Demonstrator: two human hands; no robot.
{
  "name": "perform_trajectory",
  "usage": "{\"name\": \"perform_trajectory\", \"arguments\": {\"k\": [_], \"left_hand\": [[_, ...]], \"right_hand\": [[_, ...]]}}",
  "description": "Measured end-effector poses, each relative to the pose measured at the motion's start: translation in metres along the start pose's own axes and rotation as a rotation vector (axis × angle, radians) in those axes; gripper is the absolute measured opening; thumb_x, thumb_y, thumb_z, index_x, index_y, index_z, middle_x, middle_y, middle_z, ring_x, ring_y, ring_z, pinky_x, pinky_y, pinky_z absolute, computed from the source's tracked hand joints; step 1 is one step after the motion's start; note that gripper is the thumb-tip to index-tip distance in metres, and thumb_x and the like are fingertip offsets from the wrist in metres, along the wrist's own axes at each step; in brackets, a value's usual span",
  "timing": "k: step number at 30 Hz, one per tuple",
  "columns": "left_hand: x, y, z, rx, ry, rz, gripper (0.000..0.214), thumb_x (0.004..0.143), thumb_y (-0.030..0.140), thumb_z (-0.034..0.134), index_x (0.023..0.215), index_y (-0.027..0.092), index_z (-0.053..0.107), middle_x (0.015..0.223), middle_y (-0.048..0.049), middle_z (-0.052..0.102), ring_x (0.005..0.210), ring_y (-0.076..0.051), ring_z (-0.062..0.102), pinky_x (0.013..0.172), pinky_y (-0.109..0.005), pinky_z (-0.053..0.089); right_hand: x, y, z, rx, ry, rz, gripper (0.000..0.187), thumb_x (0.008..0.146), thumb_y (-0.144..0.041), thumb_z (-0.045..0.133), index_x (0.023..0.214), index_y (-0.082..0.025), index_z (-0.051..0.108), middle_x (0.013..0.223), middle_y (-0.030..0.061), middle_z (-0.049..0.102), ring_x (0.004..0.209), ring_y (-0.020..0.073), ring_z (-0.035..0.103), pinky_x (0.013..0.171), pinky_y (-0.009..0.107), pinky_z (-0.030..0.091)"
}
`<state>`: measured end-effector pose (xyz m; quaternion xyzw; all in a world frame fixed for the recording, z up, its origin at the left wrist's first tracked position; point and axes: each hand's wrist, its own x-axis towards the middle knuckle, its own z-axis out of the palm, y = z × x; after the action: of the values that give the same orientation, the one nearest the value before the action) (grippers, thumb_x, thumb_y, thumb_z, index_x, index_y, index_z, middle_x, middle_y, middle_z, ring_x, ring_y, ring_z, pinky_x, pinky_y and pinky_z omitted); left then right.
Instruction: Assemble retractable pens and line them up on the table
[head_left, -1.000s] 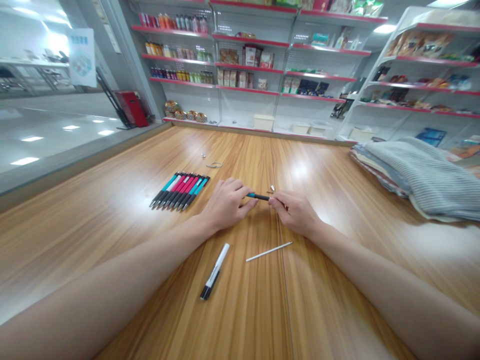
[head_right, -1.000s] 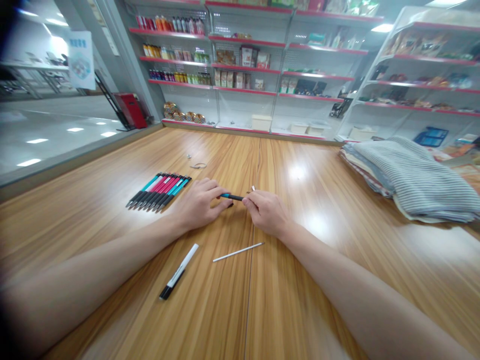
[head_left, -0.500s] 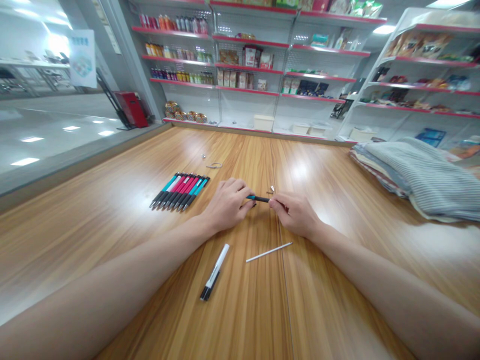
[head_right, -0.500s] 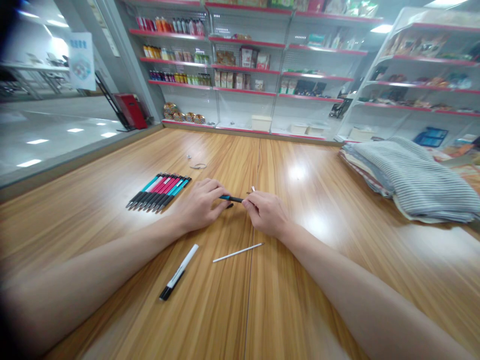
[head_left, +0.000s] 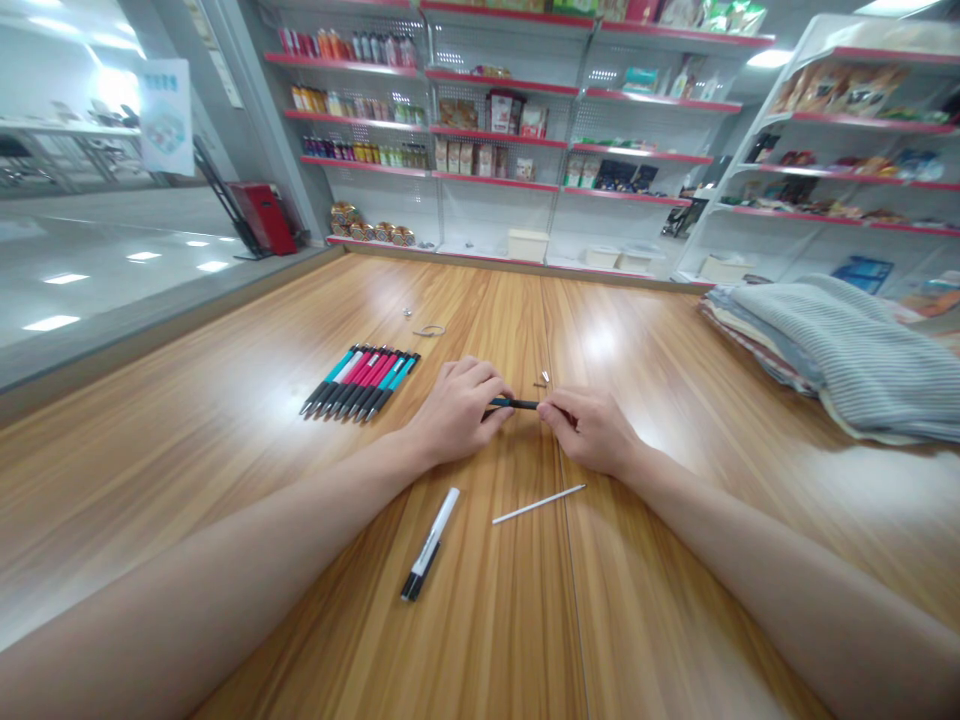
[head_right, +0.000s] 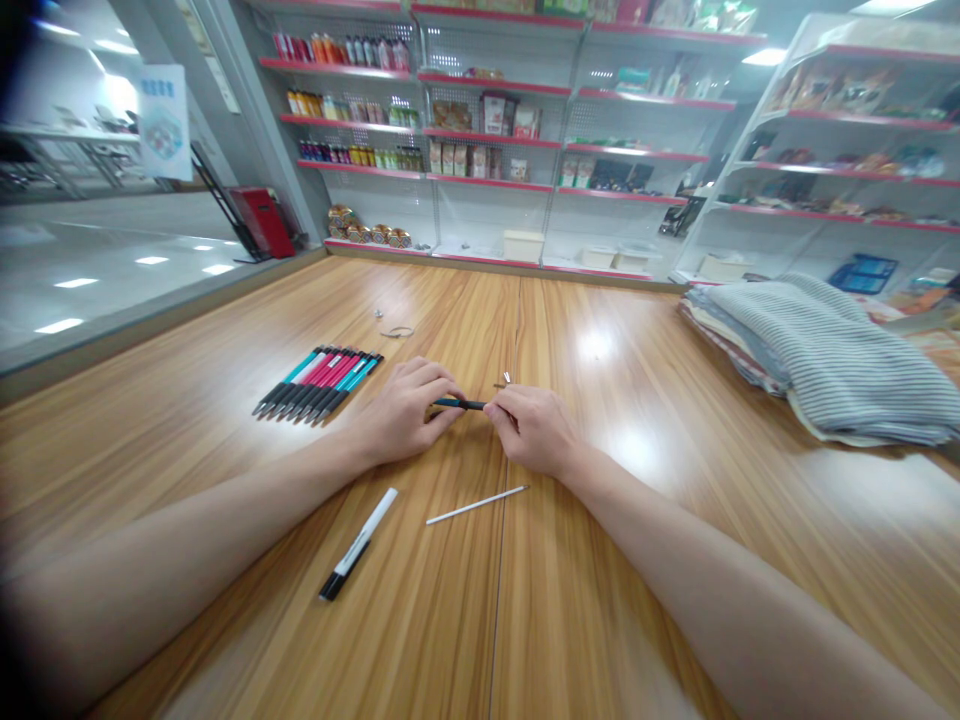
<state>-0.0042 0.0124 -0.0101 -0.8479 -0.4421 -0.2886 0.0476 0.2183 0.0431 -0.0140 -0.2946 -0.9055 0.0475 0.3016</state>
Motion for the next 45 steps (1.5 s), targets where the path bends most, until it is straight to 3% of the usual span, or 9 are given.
{"name": "perform_trajectory", "arguments": {"k": [3, 9, 15, 20, 30, 36, 45], "left_hand": [[-0.0002, 0.0013, 0.0003, -0.006, 0.003, 0.016, 0.026, 0.090, 0.032, 0.050, 0.107, 0.020, 0.066, 0.103, -0.0087, 0.061, 0.102, -0.024, 0.049, 0.089, -0.043, 0.038], [0.0003, 0.0008, 0.0031, -0.011, 0.000, 0.026, 0.021, 0.091, 0.030, 0.049, 0.095, 0.020, 0.067, 0.103, -0.0075, 0.061, 0.102, -0.023, 0.048, 0.089, -0.041, 0.037], [-0.0002, 0.0011, 0.0022, -0.021, -0.001, 0.046, 0.024, 0.091, 0.033, 0.050, 0.104, 0.020, 0.065, 0.108, -0.0082, 0.060, 0.104, -0.024, 0.048, 0.090, -0.043, 0.037], [-0.0010, 0.0019, 0.0015, -0.020, -0.018, 0.080, 0.021, 0.092, 0.031, 0.049, 0.095, 0.021, 0.067, 0.109, -0.0074, 0.061, 0.105, -0.024, 0.048, 0.092, -0.043, 0.036], [-0.0008, 0.0030, -0.0003, -0.036, -0.017, 0.094, 0.020, 0.091, 0.027, 0.048, 0.091, 0.020, 0.067, 0.111, -0.0072, 0.061, 0.107, -0.024, 0.047, 0.092, -0.043, 0.036], [-0.0011, 0.0031, -0.0012, -0.038, -0.023, 0.086, 0.021, 0.090, 0.028, 0.049, 0.099, 0.021, 0.067, 0.112, -0.0073, 0.060, 0.107, -0.024, 0.047, 0.092, -0.044, 0.036], [-0.0007, 0.0018, -0.0007, -0.041, -0.011, 0.095, 0.018, 0.089, 0.025, 0.051, 0.091, 0.020, 0.068, 0.110, -0.0081, 0.061, 0.107, -0.025, 0.047, 0.092, -0.045, 0.038]], "right_hand": [[0.0003, -0.0011, 0.0000, 0.007, -0.002, -0.019, 0.028, 0.093, -0.025, 0.044, 0.066, -0.018, 0.048, 0.064, 0.0012, 0.050, 0.059, 0.0119, 0.045, 0.058, 0.026, 0.033], [0.0002, -0.0011, -0.0004, -0.007, -0.034, -0.040, 0.028, 0.093, -0.025, 0.044, 0.067, -0.018, 0.048, 0.064, 0.0005, 0.049, 0.060, 0.0115, 0.045, 0.059, 0.026, 0.032], [-0.0001, -0.0006, 0.0006, 0.001, -0.035, -0.053, 0.026, 0.093, -0.024, 0.045, 0.068, -0.017, 0.050, 0.064, 0.0008, 0.050, 0.060, 0.0120, 0.045, 0.060, 0.025, 0.033], [-0.0010, -0.0016, 0.0001, -0.001, -0.073, -0.048, 0.026, 0.093, -0.024, 0.045, 0.070, -0.017, 0.052, 0.066, 0.0016, 0.052, 0.062, 0.0127, 0.049, 0.062, 0.026, 0.035], [-0.0008, -0.0022, -0.0001, 0.004, -0.072, -0.056, 0.027, 0.093, -0.024, 0.045, 0.068, -0.018, 0.051, 0.065, 0.0017, 0.052, 0.061, 0.0128, 0.048, 0.061, 0.026, 0.036], [-0.0010, -0.0013, -0.0001, 0.006, -0.081, -0.051, 0.025, 0.093, -0.024, 0.045, 0.070, -0.018, 0.053, 0.066, 0.0020, 0.053, 0.063, 0.0131, 0.050, 0.062, 0.026, 0.036], [-0.0005, -0.0023, -0.0009, 0.015, -0.067, -0.056, 0.026, 0.093, -0.024, 0.045, 0.068, -0.018, 0.054, 0.065, 0.0015, 0.052, 0.061, 0.0129, 0.049, 0.061, 0.026, 0.035]]}}
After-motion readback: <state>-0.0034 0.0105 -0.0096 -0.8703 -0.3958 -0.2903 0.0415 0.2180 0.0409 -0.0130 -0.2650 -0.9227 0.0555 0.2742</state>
